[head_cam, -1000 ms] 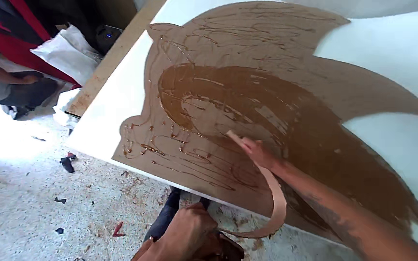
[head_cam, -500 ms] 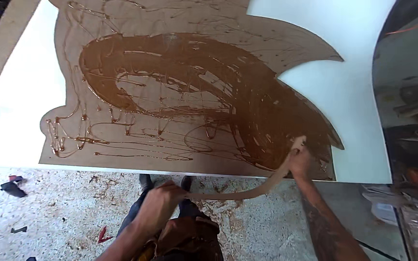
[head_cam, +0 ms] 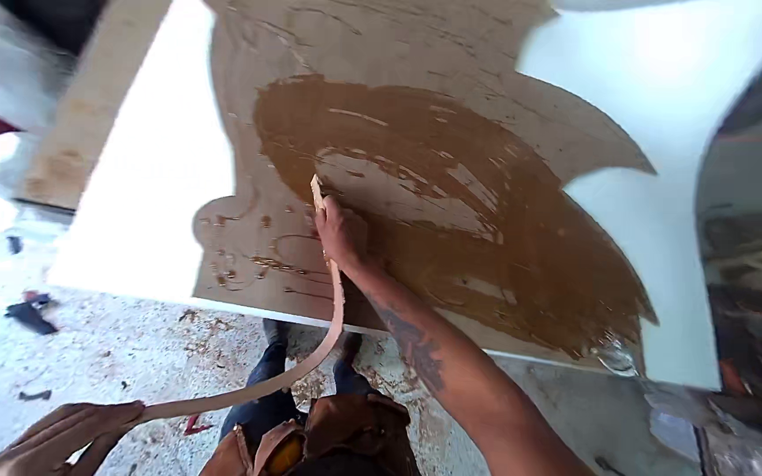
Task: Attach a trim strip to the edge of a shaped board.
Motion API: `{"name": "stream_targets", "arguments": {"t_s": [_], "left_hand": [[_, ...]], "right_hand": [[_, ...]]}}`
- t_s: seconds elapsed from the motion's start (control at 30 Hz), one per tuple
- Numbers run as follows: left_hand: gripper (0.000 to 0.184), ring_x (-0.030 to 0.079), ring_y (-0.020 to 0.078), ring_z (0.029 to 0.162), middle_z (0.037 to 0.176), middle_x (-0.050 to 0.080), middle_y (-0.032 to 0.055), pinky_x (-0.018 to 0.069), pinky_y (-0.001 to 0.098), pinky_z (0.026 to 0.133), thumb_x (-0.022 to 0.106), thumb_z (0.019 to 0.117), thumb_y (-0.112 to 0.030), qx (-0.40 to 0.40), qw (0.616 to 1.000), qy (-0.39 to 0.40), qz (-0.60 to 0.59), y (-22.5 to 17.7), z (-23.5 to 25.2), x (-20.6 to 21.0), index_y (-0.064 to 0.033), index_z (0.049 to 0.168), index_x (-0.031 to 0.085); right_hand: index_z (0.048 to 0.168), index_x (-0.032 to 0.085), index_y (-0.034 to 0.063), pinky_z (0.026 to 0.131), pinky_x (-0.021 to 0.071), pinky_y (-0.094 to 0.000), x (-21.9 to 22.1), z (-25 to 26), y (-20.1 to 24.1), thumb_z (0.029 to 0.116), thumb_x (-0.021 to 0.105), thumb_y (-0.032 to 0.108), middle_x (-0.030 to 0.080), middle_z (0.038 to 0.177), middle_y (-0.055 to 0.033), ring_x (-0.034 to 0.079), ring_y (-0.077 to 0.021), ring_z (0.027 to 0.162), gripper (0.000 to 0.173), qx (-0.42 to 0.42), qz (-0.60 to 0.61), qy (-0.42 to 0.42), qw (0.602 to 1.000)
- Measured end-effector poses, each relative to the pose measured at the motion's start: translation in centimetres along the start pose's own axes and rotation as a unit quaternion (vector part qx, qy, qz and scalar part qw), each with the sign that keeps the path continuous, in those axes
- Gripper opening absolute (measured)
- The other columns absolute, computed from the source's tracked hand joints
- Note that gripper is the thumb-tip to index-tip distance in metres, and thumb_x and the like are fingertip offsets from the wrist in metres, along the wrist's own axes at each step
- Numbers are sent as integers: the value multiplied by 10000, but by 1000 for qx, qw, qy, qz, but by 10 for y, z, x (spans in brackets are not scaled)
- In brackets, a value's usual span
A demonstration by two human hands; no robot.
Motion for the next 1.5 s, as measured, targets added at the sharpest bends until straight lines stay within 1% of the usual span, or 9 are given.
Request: {"name": "stream_targets", "arguments": {"t_s": [0.13,0.27,0.47,0.6,0.8,0.93,1.1,1.23,1.5], "left_hand": [[162,710,178,997,1026,777,44,571,385,913,683,985,-228,13,999,-45,-23,-3,10,-7,-145,1052,805],[175,716,90,886,903,760,-93,613,354,787,637,990,-320,99,993,-44,-50,-65,86,77,-275,953,801],[178,709,231,1015,1001,743,39,596,457,849,581,1017,-196,185,973,130,-38,-183,173,171,-130,998,745],[178,707,191,953,944,735,5,595,417,794,582,1015,-217,159,983,81,-42,-184,179,174,-167,979,749],[231,702,105,888,906,737,-70,587,332,757,566,1040,-345,44,996,-55,-57,-193,173,165,-235,999,766],[189,704,79,894,926,747,-92,591,315,764,597,1027,-331,8,989,-101,-112,-235,171,191,-260,1019,772],[148,725,168,924,944,756,-4,604,407,792,638,995,-245,63,974,-70,-208,-296,172,242,-183,1002,772],[168,731,243,929,943,753,50,598,482,756,605,1010,-221,110,958,-67,-255,-331,187,264,-153,996,758],[160,713,223,938,916,732,44,591,440,811,586,995,-149,-23,968,-178,-175,-247,143,240,-115,931,729]], "right_hand": [[1180,671,108,680,590,-527,5,21,11,1043,544,306,719,880,-119,718,-296,781,272,-37,66,46,996],[1327,635,61,866,562,-632,-62,7,-151,1063,556,288,716,1096,-210,707,-386,975,357,80,46,17,996],[1289,655,48,865,501,-733,-147,-46,-416,1049,520,364,687,1146,-305,662,-517,1070,419,327,-140,-65,932],[1193,656,-10,847,477,-764,-138,71,-349,1059,512,311,672,1091,-346,646,-559,1035,377,230,-96,-75,965],[1214,654,61,741,525,-715,-59,235,-64,1074,455,326,709,974,-258,699,-488,902,360,-219,-107,20,970],[1020,681,128,635,568,-538,-2,131,53,1059,457,286,677,780,-81,700,-295,727,277,-583,-69,107,803],[1066,716,177,794,555,-507,-21,5,-33,940,652,29,657,1021,-74,645,-293,966,204,-724,-90,312,608],[1093,735,192,865,587,-426,-75,35,-120,961,568,65,671,1031,-8,657,-200,1008,248,-626,-123,295,712],[1303,660,12,1018,503,-605,-35,145,-14,1032,552,140,644,1235,-249,622,-412,1178,319,-353,-82,11,932]]}}
Point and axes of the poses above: each hand's wrist, its own z-axis towards the middle knuckle, its own x-axis out of the palm, y = z × x, the point moved 6 cm from there along z, towards the middle knuckle
